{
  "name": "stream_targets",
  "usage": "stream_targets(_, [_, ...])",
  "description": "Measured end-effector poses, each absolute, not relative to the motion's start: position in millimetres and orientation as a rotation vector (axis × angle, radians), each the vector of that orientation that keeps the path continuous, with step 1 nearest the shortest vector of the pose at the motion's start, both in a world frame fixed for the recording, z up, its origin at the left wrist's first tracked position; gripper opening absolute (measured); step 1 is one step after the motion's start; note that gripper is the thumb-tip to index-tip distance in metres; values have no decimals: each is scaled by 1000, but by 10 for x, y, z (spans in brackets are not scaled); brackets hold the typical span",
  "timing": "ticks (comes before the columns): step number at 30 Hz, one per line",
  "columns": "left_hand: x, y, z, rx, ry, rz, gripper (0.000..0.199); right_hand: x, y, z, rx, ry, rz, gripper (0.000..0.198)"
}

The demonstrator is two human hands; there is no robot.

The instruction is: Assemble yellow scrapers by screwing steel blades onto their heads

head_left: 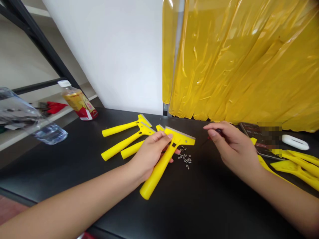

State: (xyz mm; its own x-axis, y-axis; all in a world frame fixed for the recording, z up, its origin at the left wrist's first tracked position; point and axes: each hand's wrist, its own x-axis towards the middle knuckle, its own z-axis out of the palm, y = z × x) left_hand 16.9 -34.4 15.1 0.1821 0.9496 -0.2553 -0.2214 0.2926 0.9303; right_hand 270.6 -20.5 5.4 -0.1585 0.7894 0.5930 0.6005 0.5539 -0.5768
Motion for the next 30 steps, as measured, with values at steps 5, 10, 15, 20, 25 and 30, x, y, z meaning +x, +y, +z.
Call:
stream_targets(5, [162, -370, 154, 854, 993, 1036, 9, 2734, -131, -47, -1097, -2071, 68, 13])
stream_targets(10, [166, -406, 175, 818, 958, 1076, 6, 2731, -222, 6, -1069, -2052, -70, 8])
stream_targets(15, [176, -408, 174, 832, 945, 1121, 9, 2694, -308, 35, -910, -2185, -113, 7])
stream_targets(20, [182, -392, 182, 856, 935, 1087, 17, 2689, -299, 25, -812, -2290, -96, 11])
stream_targets(25, [179, -382, 188, 872, 988, 1047, 16, 2675, -303, 24, -800, -2317, -122, 10])
stream_targets(30, [175, -373, 179, 875, 994, 1044, 19, 2650, -300, 24, -804, -2322, -176, 10])
